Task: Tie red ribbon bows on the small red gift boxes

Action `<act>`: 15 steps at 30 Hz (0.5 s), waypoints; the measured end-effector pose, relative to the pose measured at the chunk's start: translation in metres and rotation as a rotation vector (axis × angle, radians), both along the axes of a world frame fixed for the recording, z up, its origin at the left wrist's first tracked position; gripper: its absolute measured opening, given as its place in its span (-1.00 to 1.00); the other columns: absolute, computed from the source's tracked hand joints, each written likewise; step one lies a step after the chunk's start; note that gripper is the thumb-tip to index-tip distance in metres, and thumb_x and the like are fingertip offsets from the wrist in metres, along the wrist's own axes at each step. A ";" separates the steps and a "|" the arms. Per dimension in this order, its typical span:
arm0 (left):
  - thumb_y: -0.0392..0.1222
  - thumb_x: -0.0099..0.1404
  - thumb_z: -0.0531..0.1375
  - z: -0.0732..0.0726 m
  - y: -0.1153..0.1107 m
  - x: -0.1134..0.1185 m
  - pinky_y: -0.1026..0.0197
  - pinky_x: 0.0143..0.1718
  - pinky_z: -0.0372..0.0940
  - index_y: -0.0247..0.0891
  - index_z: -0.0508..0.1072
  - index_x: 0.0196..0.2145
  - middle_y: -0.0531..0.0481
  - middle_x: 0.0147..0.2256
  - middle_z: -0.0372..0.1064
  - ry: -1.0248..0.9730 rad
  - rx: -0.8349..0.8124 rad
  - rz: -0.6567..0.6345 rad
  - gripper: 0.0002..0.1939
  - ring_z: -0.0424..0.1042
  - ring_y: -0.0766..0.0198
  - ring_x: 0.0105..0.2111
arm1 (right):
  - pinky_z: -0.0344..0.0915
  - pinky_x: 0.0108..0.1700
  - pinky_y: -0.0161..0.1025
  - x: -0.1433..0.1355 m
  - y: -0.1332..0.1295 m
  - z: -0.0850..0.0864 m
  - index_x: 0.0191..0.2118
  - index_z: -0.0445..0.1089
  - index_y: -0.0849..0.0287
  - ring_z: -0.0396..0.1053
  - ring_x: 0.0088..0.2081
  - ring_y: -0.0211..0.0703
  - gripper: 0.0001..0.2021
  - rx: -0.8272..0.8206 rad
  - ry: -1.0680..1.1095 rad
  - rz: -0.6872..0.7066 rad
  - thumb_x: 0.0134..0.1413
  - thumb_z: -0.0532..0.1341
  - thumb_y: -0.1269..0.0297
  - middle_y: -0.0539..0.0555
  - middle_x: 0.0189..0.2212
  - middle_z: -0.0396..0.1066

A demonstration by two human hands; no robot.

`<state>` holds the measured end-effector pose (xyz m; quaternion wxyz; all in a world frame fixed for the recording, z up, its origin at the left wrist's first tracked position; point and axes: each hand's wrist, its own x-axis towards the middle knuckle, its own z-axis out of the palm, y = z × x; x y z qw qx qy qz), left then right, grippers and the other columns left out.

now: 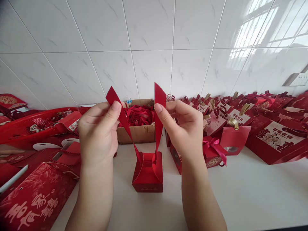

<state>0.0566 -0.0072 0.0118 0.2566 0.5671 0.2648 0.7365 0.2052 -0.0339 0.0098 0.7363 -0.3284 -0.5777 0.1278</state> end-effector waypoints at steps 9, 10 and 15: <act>-0.05 0.15 0.28 0.000 0.000 0.002 0.23 -0.31 0.35 -0.16 0.53 -0.41 0.07 -0.44 0.46 0.011 0.021 0.042 -0.86 0.45 0.29 -0.34 | 0.13 -0.54 -0.34 0.001 0.000 0.000 -0.57 0.27 0.16 0.16 -0.57 -0.35 -0.74 -0.004 -0.024 -0.019 0.06 0.28 0.26 -0.07 -0.62 0.20; -0.05 0.15 0.28 0.000 0.000 0.002 0.24 -0.32 0.35 -0.16 0.53 -0.41 0.07 -0.45 0.46 0.010 0.024 0.047 -0.86 0.45 0.30 -0.35 | 0.13 -0.55 -0.34 0.002 0.000 0.000 -0.57 0.27 0.16 0.16 -0.57 -0.35 -0.74 -0.007 -0.024 -0.018 0.06 0.28 0.25 -0.07 -0.62 0.20; -0.09 0.14 0.30 0.000 0.000 0.000 0.26 -0.33 0.35 -0.17 0.54 -0.42 0.08 -0.45 0.48 0.026 0.056 0.012 -0.88 0.44 0.34 -0.41 | 0.20 -0.52 -0.36 0.003 0.000 -0.001 -0.52 0.33 0.16 0.23 -0.55 -0.35 -0.79 -0.047 -0.026 0.031 0.10 0.25 0.25 -0.06 -0.60 0.26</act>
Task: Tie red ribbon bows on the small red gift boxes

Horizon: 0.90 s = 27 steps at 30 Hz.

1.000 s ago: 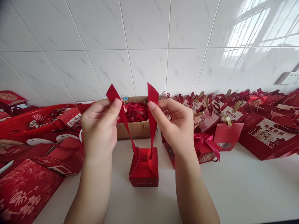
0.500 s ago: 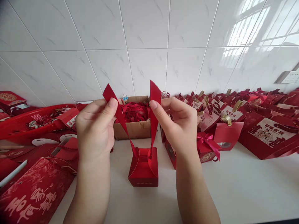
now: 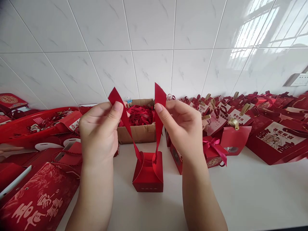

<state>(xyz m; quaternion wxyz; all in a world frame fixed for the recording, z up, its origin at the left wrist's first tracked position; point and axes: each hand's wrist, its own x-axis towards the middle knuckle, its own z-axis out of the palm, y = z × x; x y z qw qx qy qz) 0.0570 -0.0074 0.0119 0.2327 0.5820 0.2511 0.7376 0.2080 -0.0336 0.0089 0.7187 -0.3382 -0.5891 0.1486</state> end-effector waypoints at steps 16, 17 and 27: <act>-0.12 0.14 0.30 -0.001 -0.004 0.001 0.28 -0.47 0.31 -0.08 0.34 0.09 0.09 -0.56 0.39 0.468 -0.065 -0.041 -0.46 0.31 0.36 -0.59 | 0.21 -0.60 -0.41 0.001 0.008 -0.003 -0.46 0.38 0.22 0.29 -0.63 -0.36 -0.85 -0.326 -0.175 0.466 0.08 0.11 0.43 -0.08 -0.65 0.30; -0.11 0.13 0.31 -0.001 -0.004 0.000 0.28 -0.48 0.30 -0.07 0.29 0.13 0.10 -0.56 0.39 0.456 -0.084 -0.035 -0.40 0.31 0.36 -0.60 | 0.22 -0.58 -0.41 0.002 0.010 -0.004 -0.48 0.37 0.22 0.29 -0.62 -0.35 -0.82 -0.331 -0.171 0.490 0.09 0.09 0.44 -0.08 -0.65 0.30; -0.07 0.09 0.33 -0.003 0.001 -0.004 0.27 -0.51 0.26 -0.08 0.29 0.08 0.08 -0.52 0.41 0.496 -0.184 -0.052 -0.40 0.42 0.27 -0.50 | 0.28 -0.55 -0.38 0.002 0.016 -0.007 -0.37 0.46 0.22 0.32 -0.59 -0.33 -0.72 -0.357 -0.095 0.643 0.17 0.14 0.12 -0.04 -0.60 0.33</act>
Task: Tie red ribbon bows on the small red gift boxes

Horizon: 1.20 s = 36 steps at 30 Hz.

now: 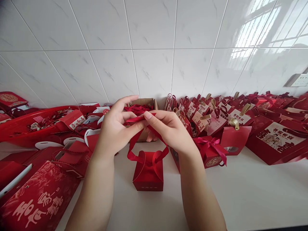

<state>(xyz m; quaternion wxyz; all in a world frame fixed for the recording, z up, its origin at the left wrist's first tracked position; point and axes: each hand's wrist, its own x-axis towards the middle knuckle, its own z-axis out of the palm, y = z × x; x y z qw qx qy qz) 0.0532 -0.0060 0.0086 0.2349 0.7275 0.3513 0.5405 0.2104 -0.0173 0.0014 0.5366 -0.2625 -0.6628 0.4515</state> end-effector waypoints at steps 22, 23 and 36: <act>0.04 0.23 0.10 0.009 0.001 -0.029 0.30 -0.61 -0.04 -0.24 0.28 -0.59 0.14 -0.65 0.09 0.619 -0.273 0.027 -0.64 0.09 0.39 -0.61 | 0.22 -0.34 -0.32 0.013 -0.001 0.000 -0.35 0.48 0.21 0.28 -0.40 -0.27 -0.78 0.435 -0.720 -0.181 0.23 0.11 0.33 0.02 -0.48 0.38; 0.07 0.23 0.10 0.010 0.001 -0.029 0.30 -0.62 -0.05 -0.25 0.26 -0.61 0.14 -0.66 0.06 0.596 -0.285 0.044 -0.61 0.06 0.40 -0.62 | 0.21 -0.35 -0.32 0.012 -0.001 -0.001 -0.36 0.47 0.21 0.27 -0.42 -0.28 -0.79 0.432 -0.736 -0.192 0.22 0.11 0.35 0.01 -0.49 0.37; -0.15 0.28 0.08 0.016 -0.004 -0.032 0.34 -0.25 0.25 -0.18 0.47 -0.31 0.11 -0.31 0.45 0.555 -0.199 -0.222 -0.82 0.38 0.31 -0.27 | 0.15 -0.39 -0.31 0.011 -0.001 -0.001 -0.39 0.44 0.22 0.25 -0.44 -0.29 -0.77 0.391 -0.823 -0.262 0.22 0.08 0.39 0.02 -0.48 0.37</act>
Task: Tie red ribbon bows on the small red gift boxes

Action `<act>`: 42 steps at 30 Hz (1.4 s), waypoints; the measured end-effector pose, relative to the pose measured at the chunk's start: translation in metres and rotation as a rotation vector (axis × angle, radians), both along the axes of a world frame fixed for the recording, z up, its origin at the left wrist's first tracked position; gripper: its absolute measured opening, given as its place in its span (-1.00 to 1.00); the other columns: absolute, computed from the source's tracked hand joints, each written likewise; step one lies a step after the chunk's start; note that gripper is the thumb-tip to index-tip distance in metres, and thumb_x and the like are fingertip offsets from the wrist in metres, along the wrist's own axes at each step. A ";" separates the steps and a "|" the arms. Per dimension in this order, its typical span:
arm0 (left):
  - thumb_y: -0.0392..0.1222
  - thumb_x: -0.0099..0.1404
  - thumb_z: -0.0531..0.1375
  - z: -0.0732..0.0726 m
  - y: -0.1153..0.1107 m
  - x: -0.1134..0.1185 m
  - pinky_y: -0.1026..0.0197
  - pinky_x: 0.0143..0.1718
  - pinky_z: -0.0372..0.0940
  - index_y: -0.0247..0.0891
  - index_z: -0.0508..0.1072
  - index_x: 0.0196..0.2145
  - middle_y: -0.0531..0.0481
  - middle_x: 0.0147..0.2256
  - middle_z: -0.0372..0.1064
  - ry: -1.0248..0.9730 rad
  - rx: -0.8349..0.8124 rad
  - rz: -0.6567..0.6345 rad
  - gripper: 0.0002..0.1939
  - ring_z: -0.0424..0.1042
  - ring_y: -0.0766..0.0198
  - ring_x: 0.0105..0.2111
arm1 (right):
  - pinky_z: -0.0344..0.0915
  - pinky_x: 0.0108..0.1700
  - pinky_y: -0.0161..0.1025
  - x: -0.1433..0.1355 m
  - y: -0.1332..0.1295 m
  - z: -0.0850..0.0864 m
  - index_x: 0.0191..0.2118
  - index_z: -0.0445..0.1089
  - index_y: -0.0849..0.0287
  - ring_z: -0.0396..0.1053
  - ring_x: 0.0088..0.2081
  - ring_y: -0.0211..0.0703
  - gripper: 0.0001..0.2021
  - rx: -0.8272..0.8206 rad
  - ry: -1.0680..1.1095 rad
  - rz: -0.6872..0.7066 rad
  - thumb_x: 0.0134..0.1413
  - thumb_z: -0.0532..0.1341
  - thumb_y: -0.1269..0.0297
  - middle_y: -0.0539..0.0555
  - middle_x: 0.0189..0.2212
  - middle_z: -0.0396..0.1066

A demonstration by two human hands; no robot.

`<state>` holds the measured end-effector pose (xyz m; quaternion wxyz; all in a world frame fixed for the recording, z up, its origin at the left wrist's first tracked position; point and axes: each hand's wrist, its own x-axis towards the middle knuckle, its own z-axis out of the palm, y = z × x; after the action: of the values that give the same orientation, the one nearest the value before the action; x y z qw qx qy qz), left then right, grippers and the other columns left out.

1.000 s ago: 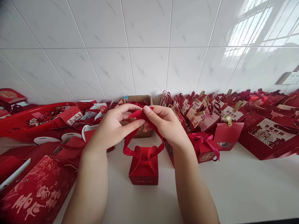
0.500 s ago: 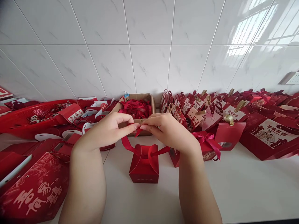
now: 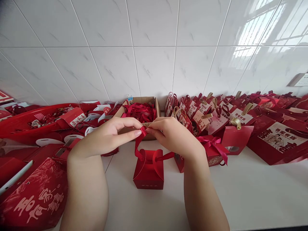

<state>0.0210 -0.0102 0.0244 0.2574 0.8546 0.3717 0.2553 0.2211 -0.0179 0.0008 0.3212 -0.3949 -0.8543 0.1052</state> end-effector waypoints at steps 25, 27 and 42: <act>-0.34 0.17 0.04 -0.010 0.007 0.006 0.27 -0.28 0.26 -0.19 0.33 -0.30 0.07 -0.36 0.36 0.042 0.228 0.090 -0.85 0.36 0.28 -0.31 | -0.01 -0.53 -0.33 0.005 -0.005 0.002 -0.49 0.31 0.21 0.00 -0.56 -0.35 -0.69 -0.036 0.126 -0.057 0.25 0.04 0.24 -0.06 -0.63 0.12; -0.33 0.17 0.05 -0.010 0.007 0.002 0.27 -0.29 0.26 -0.19 0.31 -0.26 0.07 -0.36 0.34 0.029 0.225 0.118 -0.83 0.36 0.29 -0.33 | -0.04 -0.55 -0.32 0.007 -0.006 0.002 -0.50 0.29 0.21 0.00 -0.57 -0.35 -0.68 -0.034 0.136 -0.104 0.25 0.04 0.21 -0.06 -0.63 0.10; -0.13 0.24 0.10 -0.005 0.010 -0.019 0.29 -0.45 0.19 -0.20 0.37 -0.37 0.06 -0.42 0.41 0.111 0.201 0.306 -0.88 0.37 0.28 -0.44 | -0.12 -0.62 -0.31 0.020 -0.007 0.001 -0.61 -0.12 0.16 -0.18 -0.64 -0.38 -0.58 -0.114 0.065 -0.235 0.19 0.07 0.20 -0.10 -0.70 -0.17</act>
<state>0.0019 0.0003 0.0191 0.1077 0.8223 0.4837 0.2798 0.2408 -0.0248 0.0015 0.3359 -0.5064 -0.7838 0.1282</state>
